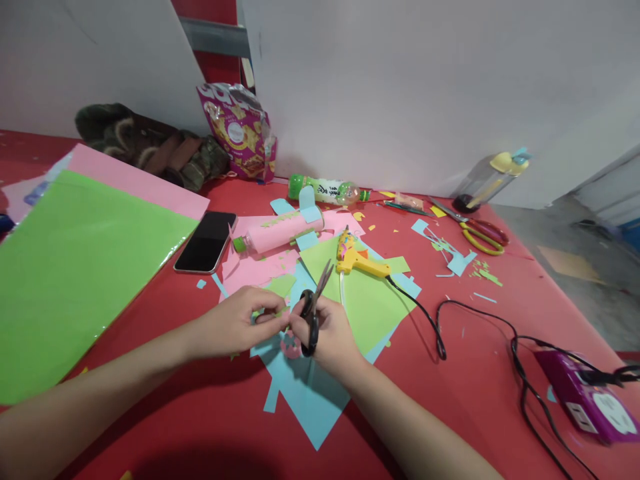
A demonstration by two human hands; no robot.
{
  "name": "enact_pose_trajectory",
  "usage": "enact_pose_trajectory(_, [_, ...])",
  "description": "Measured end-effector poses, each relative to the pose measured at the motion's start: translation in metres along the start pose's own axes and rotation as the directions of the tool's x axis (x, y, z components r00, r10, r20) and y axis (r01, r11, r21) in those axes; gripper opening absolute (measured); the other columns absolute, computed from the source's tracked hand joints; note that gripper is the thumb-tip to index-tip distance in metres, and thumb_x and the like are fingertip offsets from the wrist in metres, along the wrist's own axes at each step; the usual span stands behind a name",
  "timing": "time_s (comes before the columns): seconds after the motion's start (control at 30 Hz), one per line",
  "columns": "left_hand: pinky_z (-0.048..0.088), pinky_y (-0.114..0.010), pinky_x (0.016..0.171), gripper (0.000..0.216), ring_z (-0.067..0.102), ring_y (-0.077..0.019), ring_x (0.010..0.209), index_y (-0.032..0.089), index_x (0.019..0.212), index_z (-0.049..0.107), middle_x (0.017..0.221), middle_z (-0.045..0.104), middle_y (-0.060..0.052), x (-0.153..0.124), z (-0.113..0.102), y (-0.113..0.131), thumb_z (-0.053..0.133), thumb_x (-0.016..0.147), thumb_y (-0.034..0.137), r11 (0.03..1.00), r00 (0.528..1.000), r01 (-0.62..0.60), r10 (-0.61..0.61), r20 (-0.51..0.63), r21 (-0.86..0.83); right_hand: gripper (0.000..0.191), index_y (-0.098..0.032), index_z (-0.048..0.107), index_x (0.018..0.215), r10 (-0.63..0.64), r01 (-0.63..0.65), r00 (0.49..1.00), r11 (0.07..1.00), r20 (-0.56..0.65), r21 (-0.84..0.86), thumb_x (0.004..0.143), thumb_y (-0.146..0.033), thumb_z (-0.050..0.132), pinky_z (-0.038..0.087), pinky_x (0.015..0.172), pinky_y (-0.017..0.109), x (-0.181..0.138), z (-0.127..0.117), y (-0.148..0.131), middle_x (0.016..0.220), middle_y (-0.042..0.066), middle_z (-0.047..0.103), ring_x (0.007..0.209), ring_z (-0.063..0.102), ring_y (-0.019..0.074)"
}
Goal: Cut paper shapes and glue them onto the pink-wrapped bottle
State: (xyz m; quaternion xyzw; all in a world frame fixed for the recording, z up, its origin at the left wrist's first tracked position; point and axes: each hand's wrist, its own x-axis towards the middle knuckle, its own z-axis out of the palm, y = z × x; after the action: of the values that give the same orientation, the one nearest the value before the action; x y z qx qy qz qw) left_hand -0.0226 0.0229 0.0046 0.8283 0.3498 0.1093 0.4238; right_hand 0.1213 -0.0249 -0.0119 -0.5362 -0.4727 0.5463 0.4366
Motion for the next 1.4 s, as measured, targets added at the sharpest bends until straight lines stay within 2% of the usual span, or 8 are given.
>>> enact_pose_trajectory(0.27, [0.028, -0.016, 0.044, 0.023, 0.037, -0.0054, 0.043, 0.013, 0.056, 0.048, 0.045, 0.038, 0.005, 0.001, -0.010, -0.008, 0.040, 0.075, 0.024, 1.000, 0.961, -0.019, 0.020, 0.276, -0.006, 0.007, -0.014, 0.048, 0.056, 0.011, 0.039, 0.974, 0.975, 0.226, -0.217, 0.058, -0.008, 0.052, 0.032, 0.044, 0.018, 0.003, -0.011, -0.006, 0.048, -0.005, 0.044, 0.045, 0.038, 0.0061])
enact_pose_trajectory(0.43, [0.031, -0.016, 0.046, 0.023, 0.042, -0.0065, 0.044, 0.012, 0.065, 0.058, 0.047, 0.046, 0.003, 0.000, -0.010, -0.010, 0.039, 0.076, 0.020, 0.998, 0.945, -0.067, 0.069, 0.321, -0.017, 0.010, -0.014, 0.049, 0.057, 0.004, 0.074, 0.956, 0.964, 0.294, -0.254, 0.057, -0.004, 0.051, 0.033, 0.046, 0.018, 0.004, -0.011, -0.005, 0.050, -0.005, 0.046, 0.046, 0.040, 0.0065])
enact_pose_trajectory(0.6, [0.030, -0.017, 0.048, 0.027, 0.041, -0.0071, 0.049, 0.011, 0.061, 0.058, 0.050, 0.047, 0.002, 0.002, -0.013, -0.007, 0.041, 0.077, 0.024, 0.997, 0.969, -0.078, 0.070, 0.236, 0.024, 0.013, -0.014, 0.048, 0.056, 0.013, 0.033, 0.974, 0.980, 0.228, -0.196, 0.064, -0.017, 0.058, 0.032, 0.044, 0.019, 0.006, -0.011, -0.003, 0.047, -0.006, 0.044, 0.043, 0.038, 0.0058])
enact_pose_trajectory(0.77, [0.034, -0.017, 0.051, 0.027, 0.042, -0.0081, 0.054, 0.011, 0.062, 0.057, 0.054, 0.049, 0.001, 0.003, -0.021, -0.007, 0.042, 0.077, 0.028, 0.998, 0.998, -0.030, 0.033, 0.058, -0.049, 0.028, -0.015, 0.047, 0.059, 0.023, -0.009, 0.991, 0.995, 0.130, -0.104, 0.066, -0.038, 0.060, 0.033, 0.043, 0.020, 0.007, -0.009, -0.001, 0.049, -0.005, 0.044, 0.044, 0.039, 0.0065])
enact_pose_trajectory(0.97, [0.035, -0.018, 0.049, 0.024, 0.044, -0.0075, 0.051, 0.012, 0.062, 0.057, 0.057, 0.053, 0.001, 0.001, -0.031, -0.005, 0.045, 0.076, 0.028, 0.981, 0.980, -0.032, -0.006, -0.199, -0.191, 0.040, -0.016, 0.043, 0.078, 0.122, -0.135, 0.950, 0.991, 0.287, 0.023, 0.067, -0.054, 0.054, 0.037, 0.047, 0.024, 0.000, -0.003, 0.001, 0.058, -0.005, 0.043, 0.044, 0.043, 0.0075])
enact_pose_trajectory(1.1, [0.033, -0.018, 0.046, 0.023, 0.041, -0.0068, 0.048, 0.012, 0.061, 0.055, 0.053, 0.049, 0.002, 0.000, -0.033, 0.000, 0.046, 0.075, 0.027, 0.974, 0.942, -0.018, -0.060, -0.330, -0.228, 0.044, -0.017, 0.043, 0.088, 0.097, -0.103, 0.910, 0.995, 0.403, -0.007, 0.070, -0.056, 0.049, 0.036, 0.055, 0.025, -0.005, -0.001, 0.003, 0.070, -0.002, 0.041, 0.058, 0.043, 0.0099])
enact_pose_trajectory(1.2, [0.033, -0.018, 0.047, 0.023, 0.040, -0.0068, 0.047, 0.012, 0.061, 0.055, 0.052, 0.049, 0.002, -0.002, -0.032, 0.002, 0.045, 0.076, 0.026, 0.981, 0.931, -0.019, -0.052, -0.361, -0.192, 0.044, -0.017, 0.044, 0.092, 0.090, -0.067, 0.895, 0.995, 0.438, -0.067, 0.072, -0.056, 0.047, 0.034, 0.059, 0.025, -0.006, -0.001, 0.004, 0.073, -0.001, 0.039, 0.063, 0.038, 0.0103])
enact_pose_trajectory(1.4, [0.037, -0.020, 0.055, 0.024, 0.046, -0.0095, 0.057, 0.012, 0.062, 0.055, 0.059, 0.055, 0.000, -0.006, -0.027, 0.006, 0.043, 0.077, 0.025, 0.999, 0.943, -0.048, 0.053, -0.329, 0.023, 0.047, -0.017, 0.043, 0.091, 0.092, -0.046, 0.889, 0.993, 0.448, -0.113, 0.071, -0.059, 0.045, 0.031, 0.057, 0.024, -0.008, -0.001, 0.003, 0.071, -0.002, 0.039, 0.062, 0.034, 0.0104])
